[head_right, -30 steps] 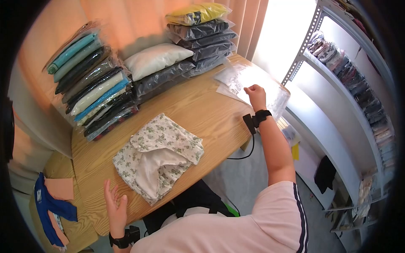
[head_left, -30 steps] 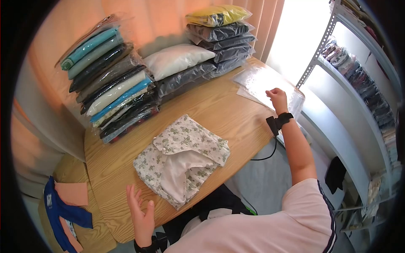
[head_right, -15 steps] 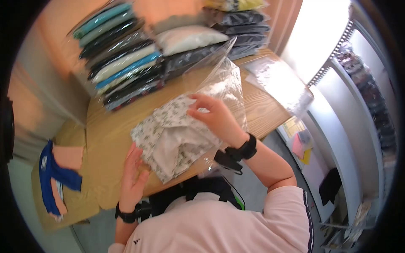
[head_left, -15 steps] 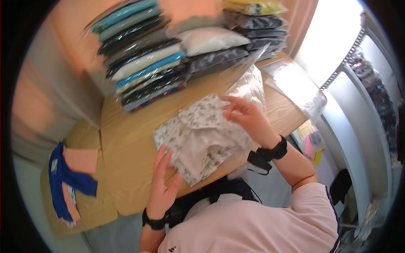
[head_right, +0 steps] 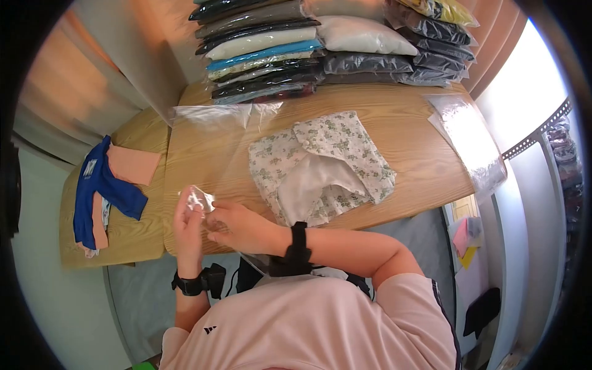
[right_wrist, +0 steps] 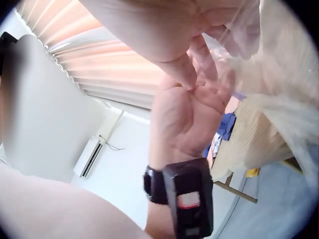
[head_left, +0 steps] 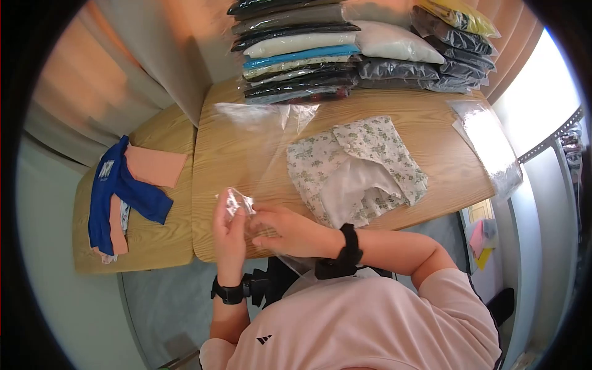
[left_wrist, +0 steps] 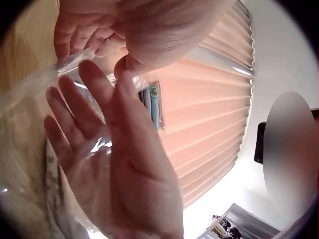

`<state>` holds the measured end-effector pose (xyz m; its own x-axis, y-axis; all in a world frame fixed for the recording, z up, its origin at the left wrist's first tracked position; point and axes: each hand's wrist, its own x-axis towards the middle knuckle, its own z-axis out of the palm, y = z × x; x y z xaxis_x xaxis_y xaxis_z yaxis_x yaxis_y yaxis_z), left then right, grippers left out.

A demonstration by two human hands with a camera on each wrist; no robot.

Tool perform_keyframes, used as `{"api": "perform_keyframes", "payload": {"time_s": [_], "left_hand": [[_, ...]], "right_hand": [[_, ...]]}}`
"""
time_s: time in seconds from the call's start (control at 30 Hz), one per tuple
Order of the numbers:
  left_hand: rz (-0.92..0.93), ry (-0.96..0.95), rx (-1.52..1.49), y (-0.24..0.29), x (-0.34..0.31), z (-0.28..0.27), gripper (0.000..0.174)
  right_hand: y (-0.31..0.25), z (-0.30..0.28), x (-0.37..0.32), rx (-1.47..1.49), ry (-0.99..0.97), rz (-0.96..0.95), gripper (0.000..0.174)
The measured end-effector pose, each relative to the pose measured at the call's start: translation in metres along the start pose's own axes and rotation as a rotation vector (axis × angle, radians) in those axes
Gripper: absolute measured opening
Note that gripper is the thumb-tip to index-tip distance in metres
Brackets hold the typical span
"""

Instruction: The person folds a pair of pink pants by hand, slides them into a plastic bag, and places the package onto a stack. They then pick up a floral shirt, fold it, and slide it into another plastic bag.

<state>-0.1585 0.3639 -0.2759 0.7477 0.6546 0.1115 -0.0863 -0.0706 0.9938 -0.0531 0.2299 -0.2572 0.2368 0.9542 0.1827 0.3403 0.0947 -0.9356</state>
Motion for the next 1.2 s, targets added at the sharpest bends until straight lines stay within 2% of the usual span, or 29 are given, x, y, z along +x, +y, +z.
{"api": "perform_keyframes", "payload": {"time_s": [0.07,0.2,0.33,0.4,0.47,0.5,0.6,0.63,0.7,0.73,0.8,0.83,0.9,1.03,1.07,1.13,1.17,1.2], "left_hand": [[-0.021,0.075,-0.036,-0.004,0.007,-0.017,0.044],[-0.062,0.189,0.017,-0.009,0.022,-0.06,0.05],[-0.045,0.268,0.002,-0.025,0.038,-0.096,0.055],[-0.038,0.289,0.032,-0.027,0.045,-0.11,0.056],[-0.122,0.316,-0.049,-0.024,0.054,-0.123,0.058],[-0.141,0.301,0.033,-0.027,0.062,-0.133,0.057],[-0.167,0.287,0.129,-0.042,0.08,-0.161,0.056],[-0.181,0.323,0.096,-0.036,0.08,-0.156,0.054],[-0.184,0.343,0.054,-0.04,0.084,-0.156,0.051],[-0.191,0.374,0.014,-0.042,0.086,-0.157,0.049],[-0.149,0.318,0.031,-0.044,0.089,-0.163,0.046],[-0.108,0.278,0.049,-0.044,0.087,-0.165,0.044],[-0.103,0.274,0.135,-0.035,0.076,-0.172,0.043],[-0.063,0.301,0.475,0.021,0.051,-0.185,0.04],[-0.064,0.305,0.48,0.035,0.046,-0.18,0.04],[-0.027,0.294,0.258,0.065,0.025,-0.145,0.038],[-0.035,0.305,0.262,0.079,0.016,-0.122,0.038],[-0.01,0.166,0.271,0.09,0.01,-0.095,0.038]], "right_hand": [[-0.005,-0.007,-0.011,-0.045,-0.03,0.018,0.031],[-0.009,-0.049,-0.042,-0.129,0.074,0.045,0.029],[-0.012,-0.106,-0.079,-0.235,0.331,0.213,0.025],[-0.011,-0.133,-0.095,-0.103,0.476,0.373,0.022],[0.006,-0.162,-0.11,-0.122,0.669,0.357,0.021],[0.006,-0.174,-0.115,-0.182,0.726,0.416,0.021],[0.042,-0.211,-0.134,-0.287,0.851,0.422,0.025],[0.048,-0.216,-0.133,-0.289,0.864,0.426,0.025],[0.058,-0.227,-0.133,-0.195,0.877,0.695,0.029],[0.065,-0.234,-0.132,-0.195,0.891,0.699,0.029],[0.075,-0.249,-0.127,-0.028,0.661,0.81,0.033],[0.075,-0.255,-0.123,-0.026,0.669,0.814,0.033],[0.076,-0.259,-0.113,0.009,0.601,0.945,0.034],[0.07,-0.252,-0.099,0.068,0.557,0.988,0.035],[0.068,-0.252,-0.097,0.091,0.517,0.985,0.037],[0.072,-0.251,-0.097,0.118,0.464,0.985,0.039],[0.079,-0.252,-0.1,0.242,0.511,0.911,0.037],[0.083,-0.25,-0.103,0.363,0.558,0.833,0.036]]}}
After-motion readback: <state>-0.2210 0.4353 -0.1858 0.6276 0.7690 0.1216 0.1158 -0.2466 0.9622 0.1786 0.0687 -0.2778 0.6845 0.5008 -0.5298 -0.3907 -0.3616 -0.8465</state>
